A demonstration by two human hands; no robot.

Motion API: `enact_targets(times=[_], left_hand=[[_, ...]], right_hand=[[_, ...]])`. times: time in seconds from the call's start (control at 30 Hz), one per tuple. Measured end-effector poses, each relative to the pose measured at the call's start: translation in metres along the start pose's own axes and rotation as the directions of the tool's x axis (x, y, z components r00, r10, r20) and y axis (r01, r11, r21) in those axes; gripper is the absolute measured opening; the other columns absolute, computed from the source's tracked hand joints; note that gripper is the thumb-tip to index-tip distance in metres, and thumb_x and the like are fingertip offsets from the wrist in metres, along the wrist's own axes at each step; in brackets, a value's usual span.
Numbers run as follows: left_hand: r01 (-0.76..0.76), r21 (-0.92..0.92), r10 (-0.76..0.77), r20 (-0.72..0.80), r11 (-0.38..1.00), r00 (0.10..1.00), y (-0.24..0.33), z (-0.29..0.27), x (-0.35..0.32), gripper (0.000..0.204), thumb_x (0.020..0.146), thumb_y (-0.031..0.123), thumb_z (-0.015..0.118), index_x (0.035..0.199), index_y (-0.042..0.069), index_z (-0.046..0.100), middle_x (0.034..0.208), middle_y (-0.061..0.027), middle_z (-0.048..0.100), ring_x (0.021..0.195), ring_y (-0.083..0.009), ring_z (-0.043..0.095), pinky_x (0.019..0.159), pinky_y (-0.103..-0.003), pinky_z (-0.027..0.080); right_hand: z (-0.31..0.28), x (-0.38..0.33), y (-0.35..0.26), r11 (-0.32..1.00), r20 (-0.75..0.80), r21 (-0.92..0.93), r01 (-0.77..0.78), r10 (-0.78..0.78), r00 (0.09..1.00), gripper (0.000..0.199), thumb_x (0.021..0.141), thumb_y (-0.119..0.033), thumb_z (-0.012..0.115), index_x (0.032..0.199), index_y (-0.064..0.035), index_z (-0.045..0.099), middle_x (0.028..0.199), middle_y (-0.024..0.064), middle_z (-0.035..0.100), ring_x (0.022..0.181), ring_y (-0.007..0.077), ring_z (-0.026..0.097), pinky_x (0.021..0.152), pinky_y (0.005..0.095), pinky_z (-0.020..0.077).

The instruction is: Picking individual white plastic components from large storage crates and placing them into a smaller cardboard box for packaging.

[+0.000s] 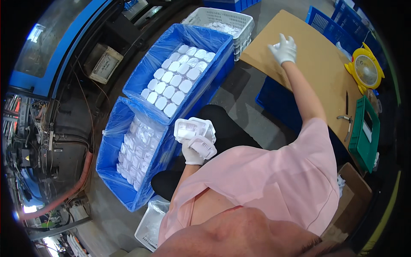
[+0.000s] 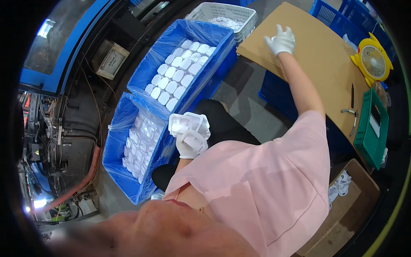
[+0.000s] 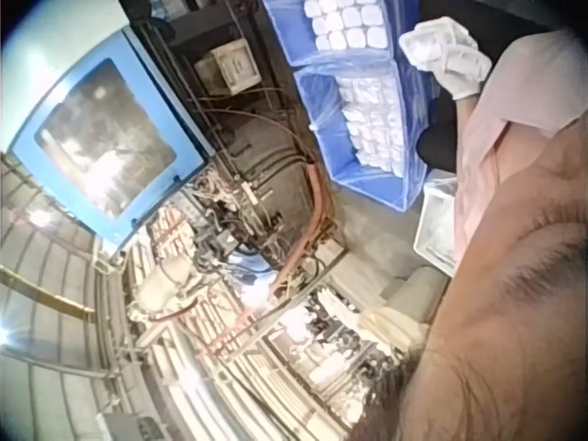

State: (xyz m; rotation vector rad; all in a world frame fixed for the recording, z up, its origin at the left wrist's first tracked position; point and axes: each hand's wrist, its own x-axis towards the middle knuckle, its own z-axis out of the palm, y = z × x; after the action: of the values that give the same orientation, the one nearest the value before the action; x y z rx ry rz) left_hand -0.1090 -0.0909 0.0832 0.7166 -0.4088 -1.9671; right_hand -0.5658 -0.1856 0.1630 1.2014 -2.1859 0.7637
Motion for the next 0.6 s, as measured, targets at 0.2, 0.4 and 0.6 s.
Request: enact_targets(times=[0.2, 0.4, 0.6], left_hand=[[-0.112, -0.180, 0.093, -0.112, 0.977, 0.989, 0.020, -0.036, -0.022, 0.043, 0.087, 0.030, 0.050, 0.125, 0.011, 0.049, 0.117, -0.0125, 0.057, 0.108, -0.0339, 0.055, 0.092, -0.050, 0.045], [-0.318, -0.290, 0.232, -0.294, 0.903, 0.927, 0.047, -0.048, -0.079, 0.037, 0.086, 0.026, 0.056, 0.119, 0.009, 0.053, 0.112, -0.0133, 0.059, 0.104, -0.0316, 0.057, 0.087, -0.047, 0.048], [-0.576, -0.343, 0.400, -0.463, 0.742, 0.791, 0.067, -0.078, -0.109, 0.028, 0.092, 0.026, 0.047, 0.113, 0.011, 0.056, 0.106, -0.0085, 0.061, 0.100, -0.0262, 0.059, 0.086, -0.043, 0.049]], right_hand=[[0.018, 0.014, 0.022, 0.877, 0.525, -0.261, -0.403, 0.480, 0.703, 0.070, 0.070, -0.064, 0.060, 0.128, -0.0247, 0.053, 0.125, 0.0117, 0.054, 0.117, 0.0303, 0.051, 0.096, 0.0419, 0.0421], [0.034, 0.027, -0.002, 0.960, 0.826, -0.219, 0.172, 0.088, 0.557, 0.048, 0.091, -0.046, 0.033, 0.130, -0.0206, 0.047, 0.138, -0.0027, 0.044, 0.125, 0.0182, 0.043, 0.102, 0.0345, 0.0366], [0.058, 0.027, 0.084, 0.926, 0.362, -0.348, -0.149, 0.279, 0.889, 0.070, 0.070, -0.064, 0.059, 0.103, -0.0020, 0.065, 0.100, 0.0161, 0.067, 0.093, 0.0329, 0.064, 0.077, 0.0404, 0.0510]])
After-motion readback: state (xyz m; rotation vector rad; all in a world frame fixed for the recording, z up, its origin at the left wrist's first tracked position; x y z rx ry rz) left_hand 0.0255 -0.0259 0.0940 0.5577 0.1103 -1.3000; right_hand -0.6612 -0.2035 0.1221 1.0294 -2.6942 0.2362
